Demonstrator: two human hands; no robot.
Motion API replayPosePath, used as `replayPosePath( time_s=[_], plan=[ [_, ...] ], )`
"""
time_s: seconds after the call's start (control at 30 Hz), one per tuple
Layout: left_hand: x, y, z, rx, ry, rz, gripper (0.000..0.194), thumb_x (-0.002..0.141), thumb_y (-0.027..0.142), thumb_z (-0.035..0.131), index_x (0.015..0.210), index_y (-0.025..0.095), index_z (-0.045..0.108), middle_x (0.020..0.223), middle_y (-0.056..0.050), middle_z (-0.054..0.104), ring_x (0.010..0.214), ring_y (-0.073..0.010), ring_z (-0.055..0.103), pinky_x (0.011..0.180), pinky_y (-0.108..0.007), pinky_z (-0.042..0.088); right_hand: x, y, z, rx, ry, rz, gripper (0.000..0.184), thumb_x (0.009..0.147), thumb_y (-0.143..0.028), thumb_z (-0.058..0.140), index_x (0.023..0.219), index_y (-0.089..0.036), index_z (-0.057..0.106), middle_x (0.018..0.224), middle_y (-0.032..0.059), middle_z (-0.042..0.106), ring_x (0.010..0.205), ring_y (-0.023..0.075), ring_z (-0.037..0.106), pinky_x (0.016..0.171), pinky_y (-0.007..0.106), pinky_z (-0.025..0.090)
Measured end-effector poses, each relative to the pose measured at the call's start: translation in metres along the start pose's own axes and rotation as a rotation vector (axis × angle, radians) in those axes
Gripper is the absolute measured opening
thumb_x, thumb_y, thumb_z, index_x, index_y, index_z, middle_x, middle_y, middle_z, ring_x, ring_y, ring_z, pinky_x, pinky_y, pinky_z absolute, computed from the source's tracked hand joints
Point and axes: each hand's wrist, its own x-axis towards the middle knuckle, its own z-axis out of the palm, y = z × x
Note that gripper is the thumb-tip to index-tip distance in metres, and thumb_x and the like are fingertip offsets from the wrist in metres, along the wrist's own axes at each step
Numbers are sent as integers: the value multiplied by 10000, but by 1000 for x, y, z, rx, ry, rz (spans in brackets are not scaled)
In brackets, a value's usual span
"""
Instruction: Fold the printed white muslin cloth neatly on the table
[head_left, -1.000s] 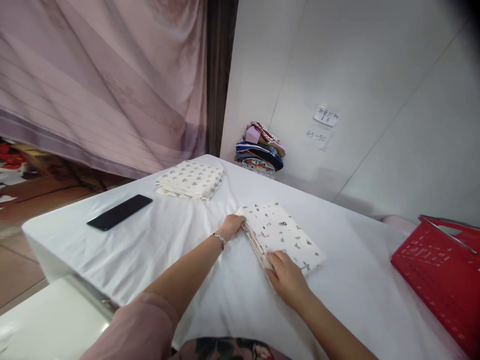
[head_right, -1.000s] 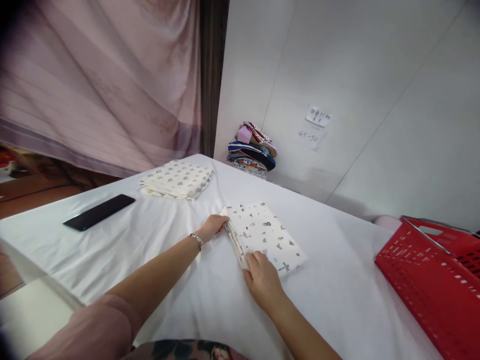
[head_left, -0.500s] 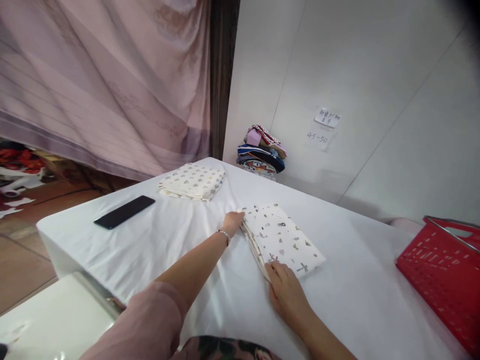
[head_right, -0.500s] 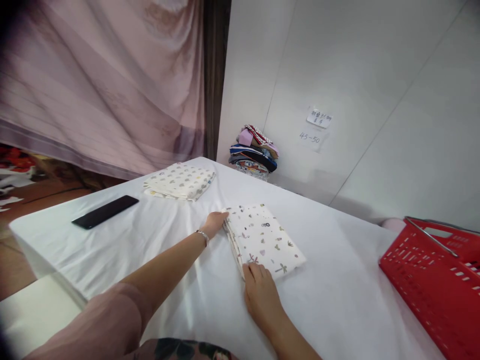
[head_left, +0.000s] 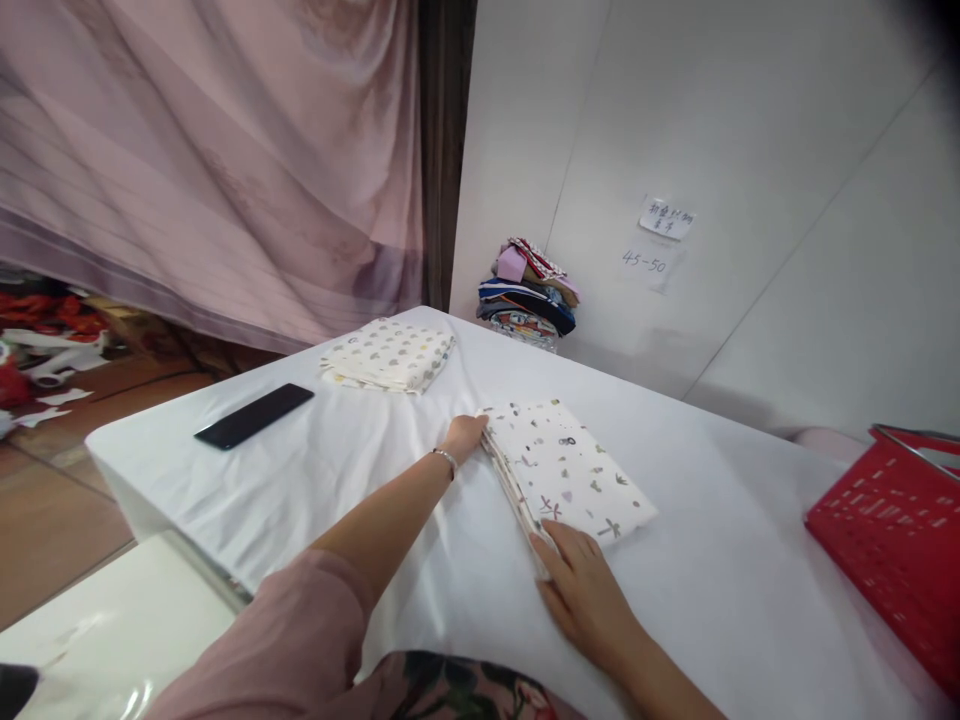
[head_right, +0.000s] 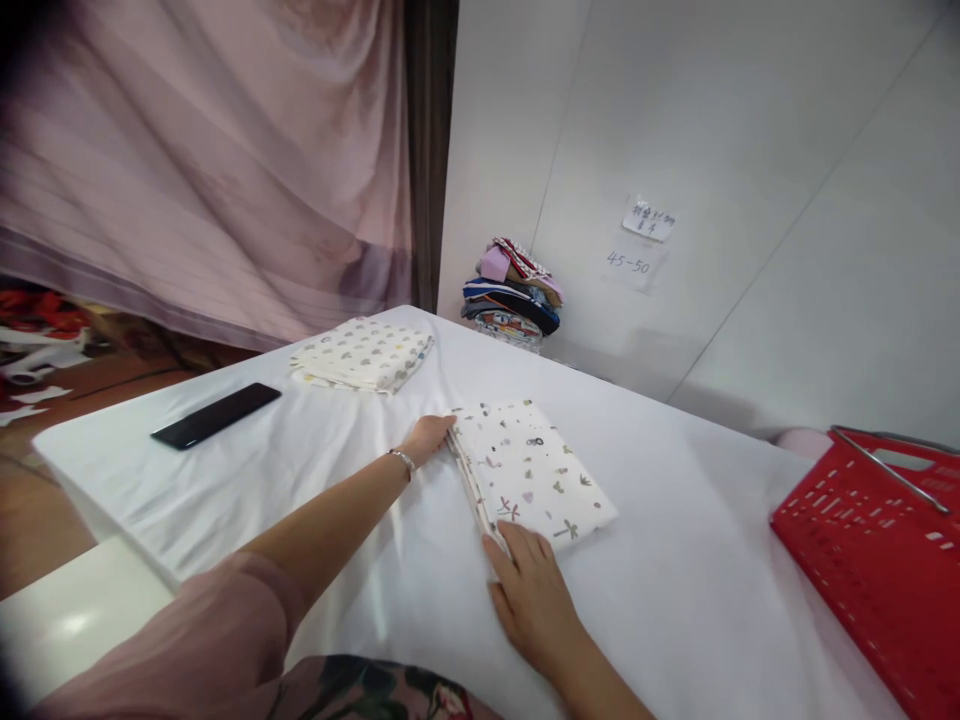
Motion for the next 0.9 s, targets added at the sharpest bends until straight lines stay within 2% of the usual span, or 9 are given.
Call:
replayPosePath(
  time_s=[0.13, 0.27, 0.37, 0.5, 0.7, 0.77, 0.9],
  plan=[
    [-4, 6, -1, 1, -43, -86, 313, 765, 333, 508, 501, 191, 416, 395, 28, 380, 382, -104, 402, 424, -220, 312, 1, 2, 4, -25, 69, -45, 462, 792, -93, 441, 1245, -180, 459, 1243, 145, 481, 1141, 246, 434, 921, 426, 396],
    [-5, 9, -2, -2, -58, -97, 308, 770, 321, 502, 506, 193, 405, 391, 35, 353, 383, -102, 391, 426, -220, 308, 4, 2, 11, -60, 162, -51, 402, 823, -72, 405, 1200, -177, 495, 1166, 140, 534, 1088, 230, 475, 884, 402, 433],
    [-6, 8, -2, -6, -62, -81, 312, 764, 315, 507, 498, 195, 396, 387, 37, 347, 380, -97, 383, 424, -219, 298, 6, 3, 6, -49, 213, -66, 400, 830, -48, 365, 1180, -185, 502, 1119, 118, 559, 1041, 212, 502, 855, 384, 458],
    [-8, 2, -2, -7, -58, -12, 326, 747, 348, 516, 485, 194, 399, 392, 39, 361, 381, -91, 366, 424, -216, 281, 4, 5, -4, -33, 217, -91, 425, 804, -14, 355, 1169, -173, 504, 1120, 128, 553, 1031, 212, 508, 838, 386, 470],
    [-10, -8, -1, -15, -30, 73, 308, 714, 348, 537, 479, 190, 413, 396, 50, 342, 394, -86, 347, 429, -214, 249, -2, -1, 2, -39, 236, -81, 391, 814, -23, 366, 1140, -176, 518, 1081, 120, 570, 995, 209, 522, 824, 372, 476],
    [-10, -9, -1, -19, -28, 81, 304, 710, 346, 544, 483, 190, 416, 397, 51, 339, 394, -84, 339, 429, -217, 238, -3, -3, 1, -5, 209, -71, 396, 810, -30, 373, 1149, -178, 514, 1086, 122, 569, 995, 214, 522, 825, 375, 475],
    [-11, -9, -2, -41, -39, 93, 312, 718, 377, 552, 504, 190, 423, 403, 53, 352, 397, -81, 333, 433, -216, 235, 2, -2, -17, 153, 28, -13, 437, 813, -96, 425, 1242, -180, 445, 1154, 127, 542, 1043, 221, 504, 872, 380, 455]
  ],
)
